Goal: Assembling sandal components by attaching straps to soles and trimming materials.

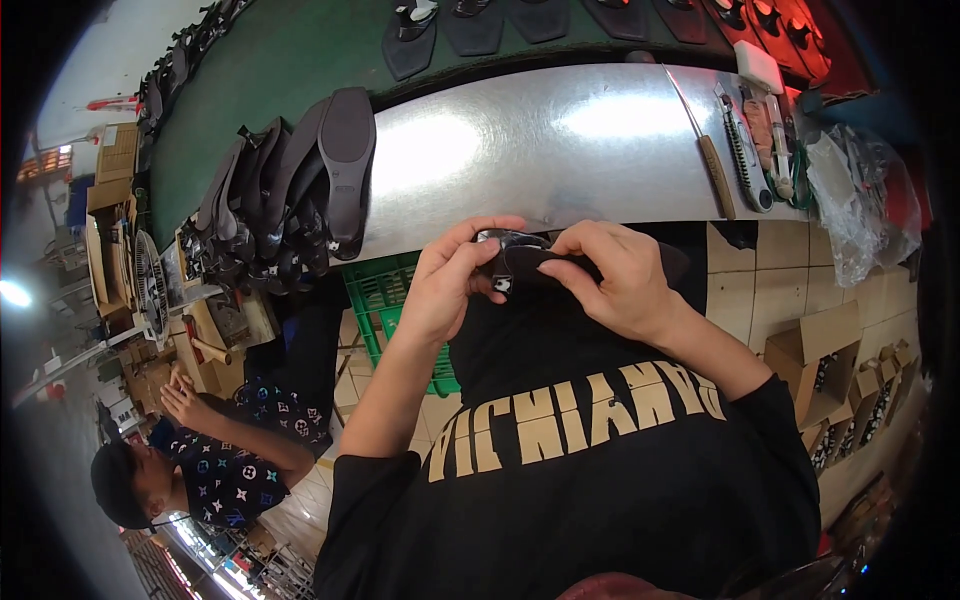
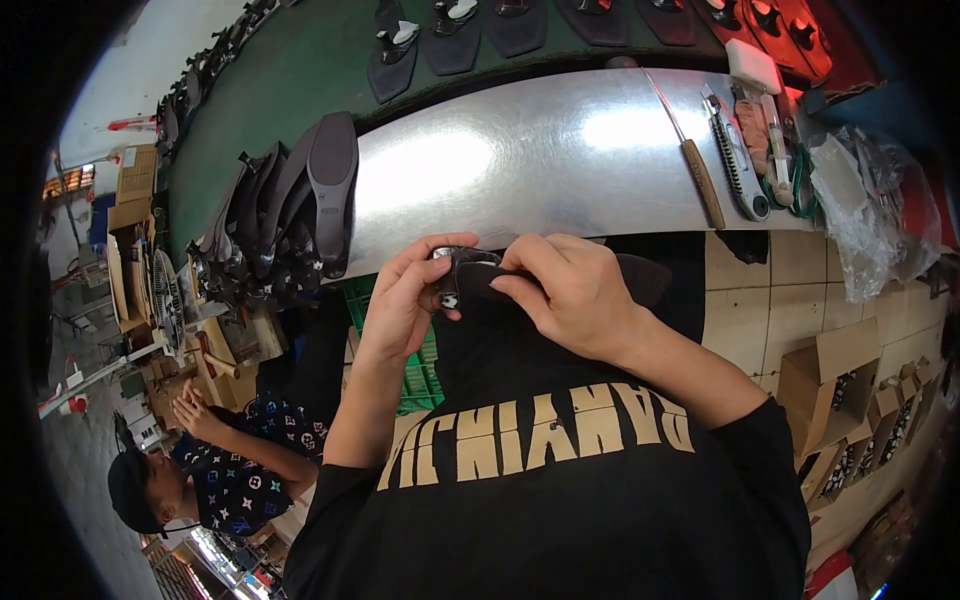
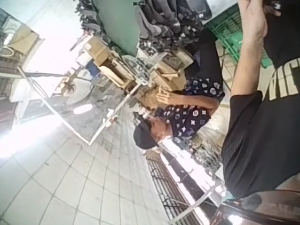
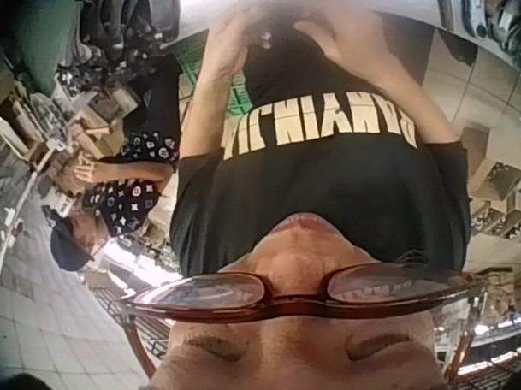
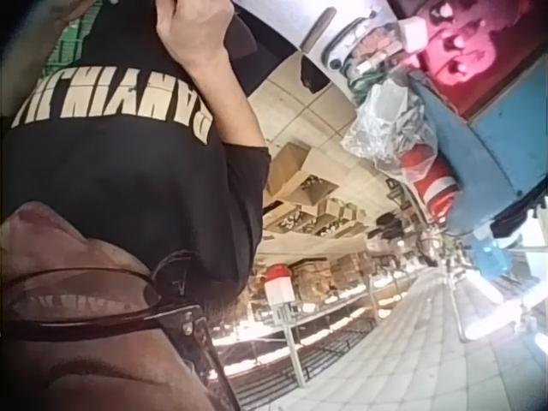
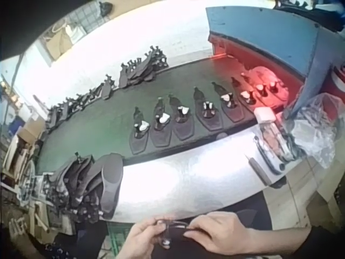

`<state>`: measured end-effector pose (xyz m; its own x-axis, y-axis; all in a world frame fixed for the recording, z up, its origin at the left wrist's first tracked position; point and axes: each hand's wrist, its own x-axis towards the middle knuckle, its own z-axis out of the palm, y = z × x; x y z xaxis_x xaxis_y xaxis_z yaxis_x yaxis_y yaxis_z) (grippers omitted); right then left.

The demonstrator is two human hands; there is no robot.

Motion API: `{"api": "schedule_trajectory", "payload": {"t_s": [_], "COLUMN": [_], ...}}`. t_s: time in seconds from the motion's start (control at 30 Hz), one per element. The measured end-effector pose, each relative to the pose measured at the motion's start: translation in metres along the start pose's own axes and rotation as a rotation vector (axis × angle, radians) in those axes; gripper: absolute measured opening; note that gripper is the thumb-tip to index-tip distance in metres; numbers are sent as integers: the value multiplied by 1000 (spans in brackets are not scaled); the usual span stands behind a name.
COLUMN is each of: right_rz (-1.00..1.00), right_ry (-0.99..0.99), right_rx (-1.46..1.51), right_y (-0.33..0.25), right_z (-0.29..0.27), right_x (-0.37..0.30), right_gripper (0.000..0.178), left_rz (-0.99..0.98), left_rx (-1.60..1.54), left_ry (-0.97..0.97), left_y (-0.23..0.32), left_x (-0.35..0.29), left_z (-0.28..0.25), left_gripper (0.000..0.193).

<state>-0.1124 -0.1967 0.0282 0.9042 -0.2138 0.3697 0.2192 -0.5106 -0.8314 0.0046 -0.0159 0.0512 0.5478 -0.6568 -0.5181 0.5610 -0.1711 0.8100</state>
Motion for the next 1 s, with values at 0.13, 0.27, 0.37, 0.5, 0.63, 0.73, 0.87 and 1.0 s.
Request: {"api": "schedule_trajectory", "payload": {"t_s": [0.13, 0.27, 0.37, 0.5, 0.63, 0.73, 0.87, 1.0], "right_rz": [-36, -15, 34, 54, 248, 349, 504, 551], "right_ry": [-17, -16, -31, -64, -100, -179, -336, -493], "right_rx": [-94, -101, -82, -81, 108, 226, 652, 925], "right_y": [1, 0, 1, 0, -5, 0, 5, 2], "right_z": [1, 2, 1, -2, -2, -3, -10, -26], "right_x": [0, 0, 0, 1, 4, 4, 10, 26], "right_gripper": [16, 16, 17, 17, 15, 15, 16, 10], "left_rz": [-16, -57, -34, 62, 132, 94, 141, 362], "left_rx": [18, 46, 57, 197, 291, 259, 294, 327], "left_ry": [-2, -4, -12, 48, 131, 113, 86, 61], "left_y": [-2, -2, -5, -12, -16, -16, -5, 8], "left_x": [4, 4, 1, -1, -1, -1, -10, -18], "left_z": [4, 6, 10, 14, 13, 12, 18, 23], "left_gripper": [29, 29, 25, 18, 14, 11, 10, 10]}}
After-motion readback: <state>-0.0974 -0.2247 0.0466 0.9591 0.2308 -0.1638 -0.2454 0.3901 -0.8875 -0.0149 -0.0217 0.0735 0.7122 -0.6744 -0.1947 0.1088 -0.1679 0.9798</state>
